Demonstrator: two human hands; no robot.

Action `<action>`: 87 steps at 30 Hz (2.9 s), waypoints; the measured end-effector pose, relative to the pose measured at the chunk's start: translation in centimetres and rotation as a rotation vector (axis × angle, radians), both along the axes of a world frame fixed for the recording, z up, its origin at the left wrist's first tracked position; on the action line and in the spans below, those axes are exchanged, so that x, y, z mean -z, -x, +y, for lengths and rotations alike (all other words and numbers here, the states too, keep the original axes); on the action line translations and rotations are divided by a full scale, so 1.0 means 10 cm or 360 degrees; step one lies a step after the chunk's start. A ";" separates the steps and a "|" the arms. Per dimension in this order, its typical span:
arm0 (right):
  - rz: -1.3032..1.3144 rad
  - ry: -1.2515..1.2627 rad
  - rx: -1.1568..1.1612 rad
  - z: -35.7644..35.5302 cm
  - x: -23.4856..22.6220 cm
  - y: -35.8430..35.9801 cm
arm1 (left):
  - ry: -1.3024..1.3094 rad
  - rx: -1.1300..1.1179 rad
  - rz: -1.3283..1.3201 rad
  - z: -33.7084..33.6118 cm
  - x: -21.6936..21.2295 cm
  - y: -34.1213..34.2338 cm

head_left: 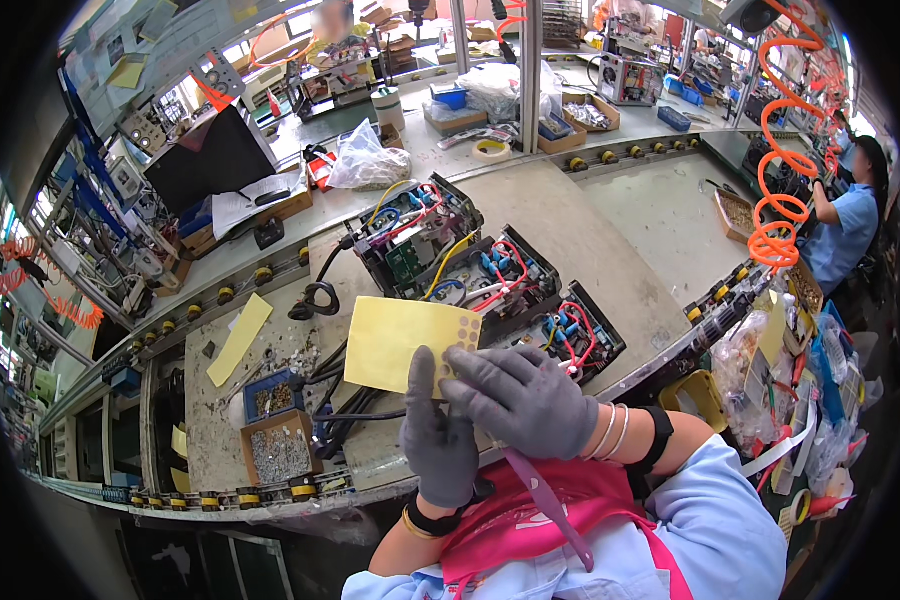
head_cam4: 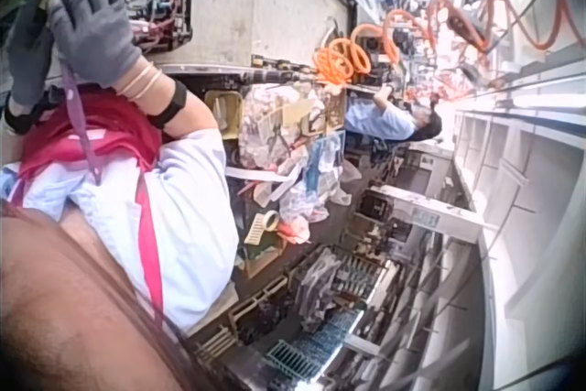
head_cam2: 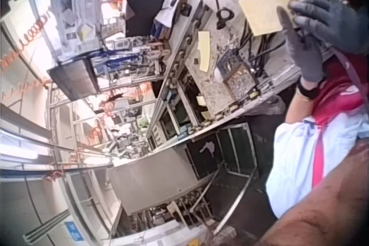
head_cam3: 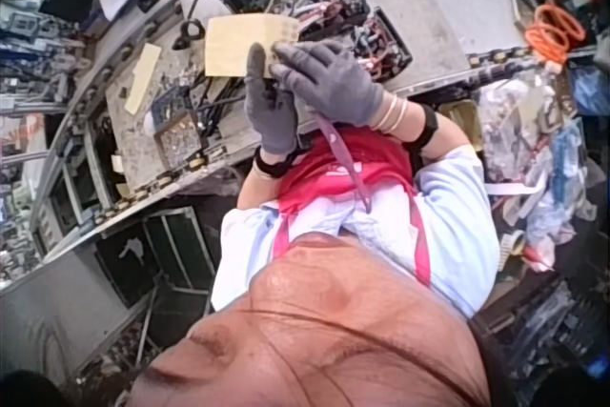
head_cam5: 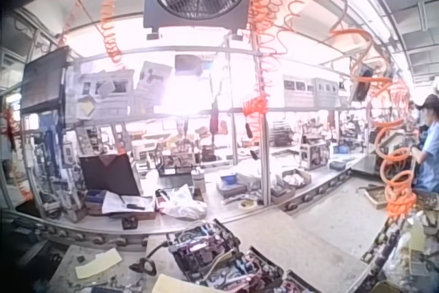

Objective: Assembling and labeling electronic power supply units on a factory production line.

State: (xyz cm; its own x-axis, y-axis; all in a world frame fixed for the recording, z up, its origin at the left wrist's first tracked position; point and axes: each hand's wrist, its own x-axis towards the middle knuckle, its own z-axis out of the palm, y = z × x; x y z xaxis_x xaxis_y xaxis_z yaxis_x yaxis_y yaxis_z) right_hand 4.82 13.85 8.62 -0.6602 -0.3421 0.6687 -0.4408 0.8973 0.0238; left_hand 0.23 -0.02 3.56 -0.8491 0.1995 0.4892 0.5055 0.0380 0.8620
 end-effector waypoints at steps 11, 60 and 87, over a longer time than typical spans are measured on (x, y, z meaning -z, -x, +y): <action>-0.1480 0.2398 -0.0407 0.64 -0.05 0.29 | -0.0247 -0.0113 -0.0376 -0.47 0.12 0.13; -0.0139 -0.0351 -0.0636 -0.12 -0.31 0.60 | -0.0424 0.0124 -0.0281 -0.37 -0.18 0.22; -0.1588 0.2041 -0.0172 0.61 0.00 1.59 | -0.0174 0.0006 -0.0505 -0.58 0.12 0.31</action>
State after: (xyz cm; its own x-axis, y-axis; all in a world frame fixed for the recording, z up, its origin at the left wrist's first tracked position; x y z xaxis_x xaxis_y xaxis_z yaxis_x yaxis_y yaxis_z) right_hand -11.08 19.94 8.64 -0.9929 0.0001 -0.1189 0.1186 0.0680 -0.9906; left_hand -2.91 -5.83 2.40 -0.9618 0.1642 0.2189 0.2110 -0.0646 0.9754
